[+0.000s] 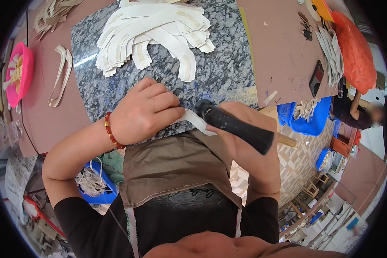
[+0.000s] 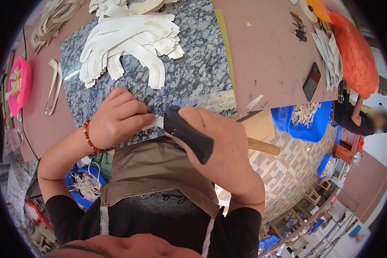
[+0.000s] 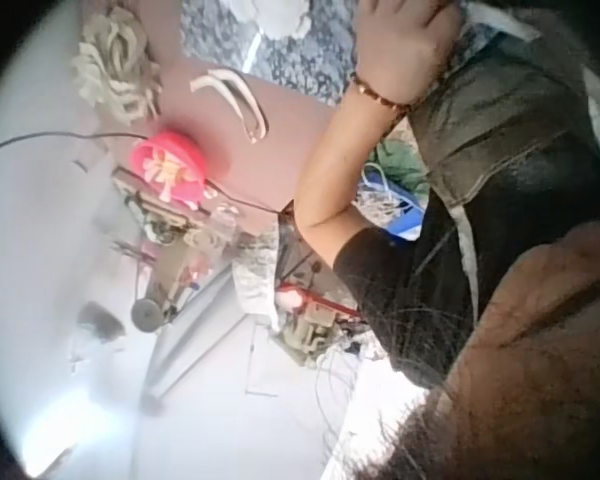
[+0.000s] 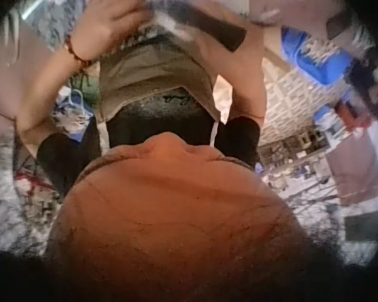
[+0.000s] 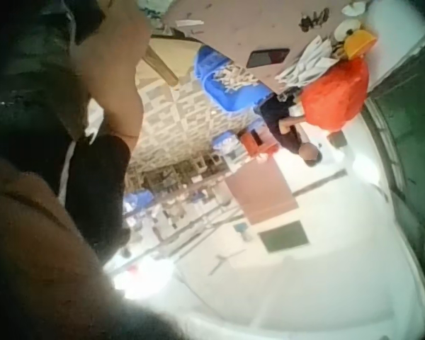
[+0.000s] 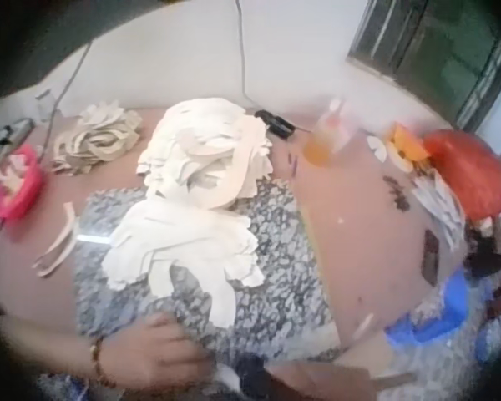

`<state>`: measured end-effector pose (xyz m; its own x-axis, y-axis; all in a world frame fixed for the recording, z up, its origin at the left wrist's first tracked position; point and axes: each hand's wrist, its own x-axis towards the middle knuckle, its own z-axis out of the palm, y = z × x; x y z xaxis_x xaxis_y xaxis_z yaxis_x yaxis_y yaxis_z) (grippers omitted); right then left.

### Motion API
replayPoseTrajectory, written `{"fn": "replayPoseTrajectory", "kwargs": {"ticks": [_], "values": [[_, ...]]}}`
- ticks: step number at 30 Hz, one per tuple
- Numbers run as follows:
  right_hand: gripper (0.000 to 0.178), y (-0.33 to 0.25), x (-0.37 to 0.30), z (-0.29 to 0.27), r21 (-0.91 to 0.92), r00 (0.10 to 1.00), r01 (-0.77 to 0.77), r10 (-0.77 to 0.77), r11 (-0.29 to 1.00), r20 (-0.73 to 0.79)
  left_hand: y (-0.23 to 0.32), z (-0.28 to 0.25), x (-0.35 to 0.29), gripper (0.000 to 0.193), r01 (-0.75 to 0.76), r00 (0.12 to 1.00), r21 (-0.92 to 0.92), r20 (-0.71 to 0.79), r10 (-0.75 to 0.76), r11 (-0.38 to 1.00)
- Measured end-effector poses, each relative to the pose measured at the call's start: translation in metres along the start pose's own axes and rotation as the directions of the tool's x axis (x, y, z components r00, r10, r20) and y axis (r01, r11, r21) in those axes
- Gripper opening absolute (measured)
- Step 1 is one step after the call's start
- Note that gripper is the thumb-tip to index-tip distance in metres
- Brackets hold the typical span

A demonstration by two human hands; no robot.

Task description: Hammering and flattening leather shoe components on a stone slab to prepare them for assembly.

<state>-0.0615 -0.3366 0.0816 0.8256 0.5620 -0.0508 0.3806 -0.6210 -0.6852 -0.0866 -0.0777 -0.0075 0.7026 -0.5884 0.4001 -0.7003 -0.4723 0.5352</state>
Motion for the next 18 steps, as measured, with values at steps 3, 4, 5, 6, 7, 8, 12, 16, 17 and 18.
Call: {"fn": "replayPoseTrajectory", "kwargs": {"ticks": [3,4,5,6,7,8,12,16,17,18], "values": [[0.019,-0.002,0.003,0.004,0.070,0.998,0.006,-0.002,0.998,-0.056,0.007,-0.001,0.002,0.034,-0.077,0.997,0.122,0.036,0.073,0.990],[0.019,-0.002,0.004,0.005,0.071,0.998,0.005,-0.001,0.997,-0.057,0.011,0.000,0.001,0.034,-0.089,0.995,0.189,0.053,0.081,0.978],[0.020,-0.002,0.005,0.005,0.004,1.000,0.008,-0.008,1.000,-0.003,0.014,0.000,0.001,0.035,-0.102,0.994,0.255,0.070,0.087,0.961],[0.020,-0.002,0.005,0.005,-0.062,0.999,0.014,-0.011,0.998,0.051,0.017,0.001,0.001,0.035,-0.103,0.994,0.255,0.071,0.088,0.961],[0.020,-0.002,0.007,0.004,-0.062,0.999,0.015,-0.012,0.998,0.051,0.019,0.002,0.000,0.036,-0.122,0.991,0.297,0.089,0.100,0.947],[0.020,-0.003,0.009,0.003,-0.023,0.999,-0.001,0.002,1.000,0.039,0.019,0.002,0.000,0.037,-0.142,0.988,0.337,0.108,0.112,0.931],[0.019,-0.007,0.014,0.005,-0.021,0.997,0.001,0.001,1.000,0.080,0.014,-0.006,0.002,0.035,-0.143,0.983,0.258,0.150,0.106,0.956],[0.019,-0.010,0.013,0.007,-0.004,0.996,-0.047,0.047,0.999,0.078,0.015,-0.005,-0.004,0.033,0.084,0.996,0.151,0.010,-0.087,0.985],[0.019,-0.008,0.011,0.008,-0.029,0.997,-0.030,0.032,0.999,0.073,0.016,-0.003,-0.006,0.032,0.129,0.991,0.143,-0.041,-0.124,0.981],[0.020,-0.007,0.010,0.009,-0.054,0.998,-0.014,0.017,0.998,0.068,0.017,-0.003,-0.007,0.032,0.131,0.991,0.146,-0.044,-0.126,0.981]]}}
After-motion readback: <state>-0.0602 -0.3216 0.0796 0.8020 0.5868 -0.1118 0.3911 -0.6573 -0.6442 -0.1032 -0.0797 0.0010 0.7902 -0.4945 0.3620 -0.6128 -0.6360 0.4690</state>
